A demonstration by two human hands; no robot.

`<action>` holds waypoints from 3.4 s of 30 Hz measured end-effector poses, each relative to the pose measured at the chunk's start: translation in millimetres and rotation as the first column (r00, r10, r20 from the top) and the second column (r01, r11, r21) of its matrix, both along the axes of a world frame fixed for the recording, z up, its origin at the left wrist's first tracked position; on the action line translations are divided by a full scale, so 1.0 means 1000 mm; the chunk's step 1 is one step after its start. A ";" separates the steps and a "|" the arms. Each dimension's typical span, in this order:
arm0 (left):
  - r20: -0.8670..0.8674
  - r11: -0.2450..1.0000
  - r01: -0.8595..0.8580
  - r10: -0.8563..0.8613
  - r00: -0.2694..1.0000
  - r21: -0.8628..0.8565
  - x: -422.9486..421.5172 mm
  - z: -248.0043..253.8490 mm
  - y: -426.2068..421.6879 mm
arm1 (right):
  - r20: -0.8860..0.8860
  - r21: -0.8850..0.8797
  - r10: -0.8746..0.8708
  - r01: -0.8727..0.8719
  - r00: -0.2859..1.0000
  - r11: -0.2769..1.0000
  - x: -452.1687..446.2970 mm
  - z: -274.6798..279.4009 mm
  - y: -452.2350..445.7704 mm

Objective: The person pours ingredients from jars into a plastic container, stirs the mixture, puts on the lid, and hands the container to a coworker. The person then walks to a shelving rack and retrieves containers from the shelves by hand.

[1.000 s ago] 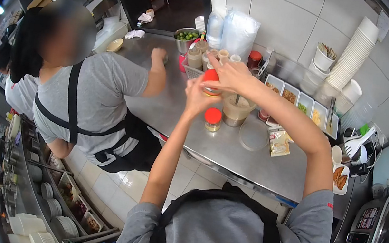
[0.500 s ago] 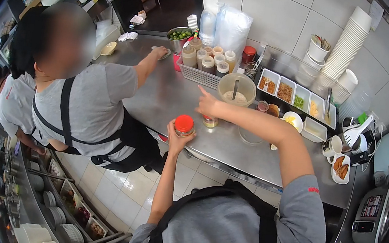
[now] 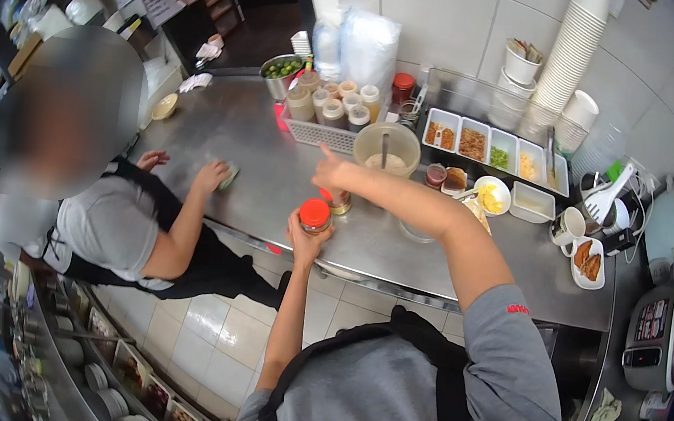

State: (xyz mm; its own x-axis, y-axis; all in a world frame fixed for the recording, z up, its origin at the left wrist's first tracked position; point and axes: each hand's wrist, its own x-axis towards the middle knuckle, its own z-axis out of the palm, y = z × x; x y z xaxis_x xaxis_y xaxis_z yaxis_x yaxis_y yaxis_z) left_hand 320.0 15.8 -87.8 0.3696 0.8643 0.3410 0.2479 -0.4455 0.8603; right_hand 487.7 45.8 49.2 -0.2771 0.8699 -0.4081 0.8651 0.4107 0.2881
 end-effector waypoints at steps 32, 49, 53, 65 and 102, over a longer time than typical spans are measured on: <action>-0.227 0.883 0.299 -0.227 0.947 0.362 0.155 0.153 -0.016 | -0.467 0.260 -0.301 0.455 0.831 0.852 0.126 0.043 -0.098; -0.296 0.793 0.581 -0.519 0.802 0.183 0.144 0.153 0.018 | -0.696 0.101 -0.159 0.315 0.701 0.944 0.123 0.028 -0.092; -0.298 0.748 0.645 -0.586 0.753 0.156 0.141 0.157 0.022 | -0.336 0.245 -0.179 0.269 0.925 0.931 0.124 0.053 -0.104; -0.328 0.639 0.766 -0.709 0.624 0.075 0.128 0.159 0.026 | -0.637 0.181 -0.174 0.365 0.751 0.913 0.096 0.029 -0.102; -0.340 0.847 0.451 -0.352 0.872 0.280 0.078 0.164 -0.065 | -0.330 0.498 -0.064 0.232 0.942 0.836 0.065 0.041 -0.154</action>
